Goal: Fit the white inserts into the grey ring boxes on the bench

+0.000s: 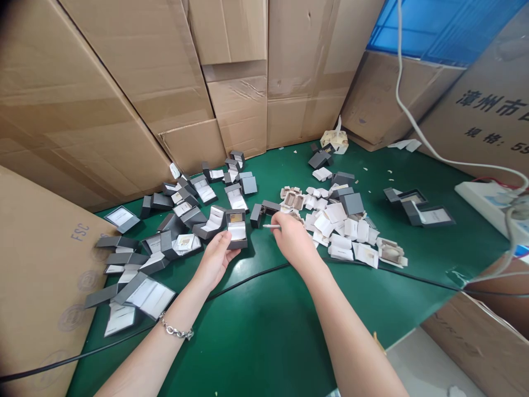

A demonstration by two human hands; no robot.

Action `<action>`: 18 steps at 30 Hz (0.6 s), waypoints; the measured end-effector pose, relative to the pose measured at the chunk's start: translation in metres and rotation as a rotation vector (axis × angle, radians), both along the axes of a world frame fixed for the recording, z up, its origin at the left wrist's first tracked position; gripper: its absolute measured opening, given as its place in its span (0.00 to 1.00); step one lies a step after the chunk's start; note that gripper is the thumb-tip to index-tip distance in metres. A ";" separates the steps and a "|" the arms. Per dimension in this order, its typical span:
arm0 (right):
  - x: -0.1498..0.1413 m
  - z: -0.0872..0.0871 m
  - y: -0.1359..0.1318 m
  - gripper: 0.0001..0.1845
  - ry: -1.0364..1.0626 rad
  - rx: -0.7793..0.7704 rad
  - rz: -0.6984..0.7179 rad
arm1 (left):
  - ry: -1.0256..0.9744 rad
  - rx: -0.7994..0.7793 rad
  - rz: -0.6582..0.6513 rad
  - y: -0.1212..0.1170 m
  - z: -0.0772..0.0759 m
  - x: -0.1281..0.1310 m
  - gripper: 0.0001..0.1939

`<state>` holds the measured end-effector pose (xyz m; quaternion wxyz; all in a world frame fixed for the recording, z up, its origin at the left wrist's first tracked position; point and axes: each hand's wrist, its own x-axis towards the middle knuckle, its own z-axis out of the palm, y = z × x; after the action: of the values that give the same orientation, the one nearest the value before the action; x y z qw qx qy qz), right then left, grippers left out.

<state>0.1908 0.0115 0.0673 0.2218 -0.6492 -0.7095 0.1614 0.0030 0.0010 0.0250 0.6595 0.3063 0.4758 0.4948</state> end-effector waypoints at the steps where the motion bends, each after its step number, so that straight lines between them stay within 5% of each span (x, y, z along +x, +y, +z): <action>1: -0.001 0.000 0.000 0.08 0.056 0.020 0.008 | 0.016 0.003 -0.007 0.000 -0.001 0.000 0.21; 7: -0.015 -0.003 -0.003 0.12 0.245 0.099 0.028 | 0.173 0.051 -0.073 -0.003 0.001 0.003 0.24; 10: -0.021 -0.007 -0.005 0.08 0.205 0.149 0.103 | 0.216 0.070 -0.086 -0.004 0.002 0.004 0.24; 18: -0.028 -0.016 -0.007 0.18 0.056 0.323 0.225 | 0.257 0.166 -0.069 -0.004 -0.008 0.006 0.27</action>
<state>0.1630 0.0043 0.0510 0.3235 -0.5171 -0.7877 0.0871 0.0088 -0.0035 0.0167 0.5821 0.4368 0.5029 0.4664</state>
